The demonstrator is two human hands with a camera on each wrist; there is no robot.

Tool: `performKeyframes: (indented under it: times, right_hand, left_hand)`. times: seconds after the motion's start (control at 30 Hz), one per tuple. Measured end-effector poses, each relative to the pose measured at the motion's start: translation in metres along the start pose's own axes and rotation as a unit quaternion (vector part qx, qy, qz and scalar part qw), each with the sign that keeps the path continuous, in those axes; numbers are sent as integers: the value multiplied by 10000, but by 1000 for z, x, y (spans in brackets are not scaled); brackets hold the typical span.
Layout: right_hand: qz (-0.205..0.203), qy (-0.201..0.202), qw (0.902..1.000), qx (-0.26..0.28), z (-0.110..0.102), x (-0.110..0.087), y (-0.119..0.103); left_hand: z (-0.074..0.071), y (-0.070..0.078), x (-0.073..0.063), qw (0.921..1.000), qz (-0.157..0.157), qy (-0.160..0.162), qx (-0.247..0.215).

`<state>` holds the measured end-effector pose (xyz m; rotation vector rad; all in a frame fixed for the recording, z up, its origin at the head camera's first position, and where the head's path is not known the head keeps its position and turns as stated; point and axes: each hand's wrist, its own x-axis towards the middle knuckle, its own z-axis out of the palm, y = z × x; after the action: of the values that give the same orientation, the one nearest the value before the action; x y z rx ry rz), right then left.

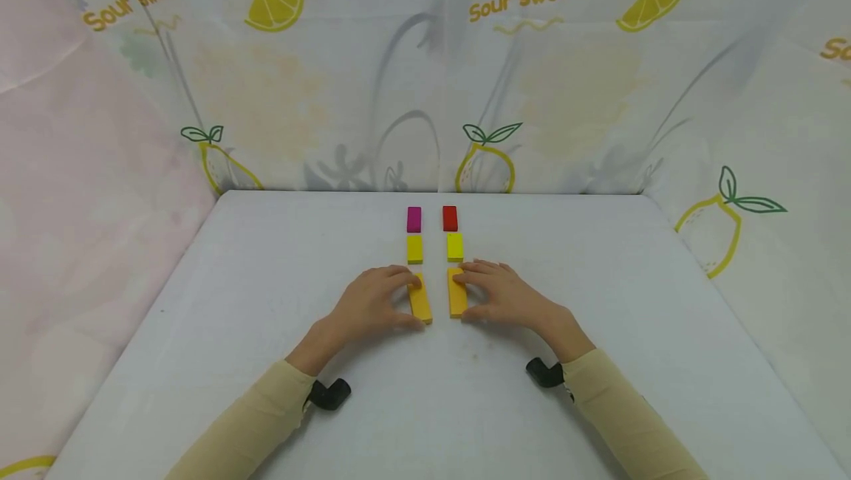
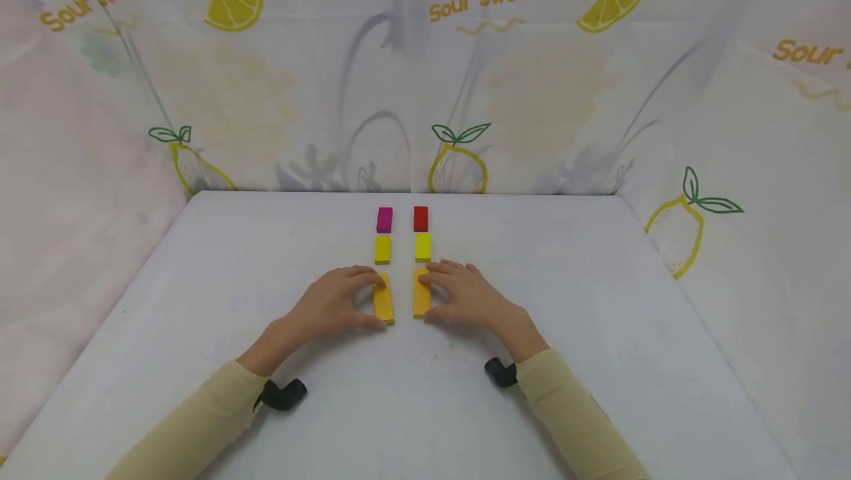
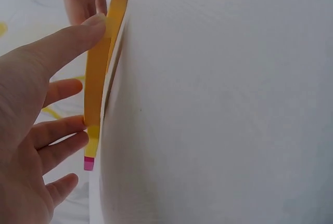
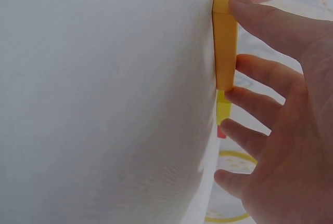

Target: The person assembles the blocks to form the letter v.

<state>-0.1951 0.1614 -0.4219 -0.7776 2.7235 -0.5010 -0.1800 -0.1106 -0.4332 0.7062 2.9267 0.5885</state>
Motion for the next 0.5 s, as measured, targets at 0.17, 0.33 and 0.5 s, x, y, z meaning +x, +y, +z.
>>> performKeyframes:
  times: [0.17,0.33,0.5]
  right_hand:
    - [-37,3,10000,33,0,0,1]
    - [-32,-5,10000,41,0,0,0]
    - [-39,22,10000,62,-1,0,0]
  left_hand:
    - [0,3,-4,10000,36,68,62]
    - [-2,6,-9,9999,81,113,85]
    - [-4,9,-16,9996,91,250,63]
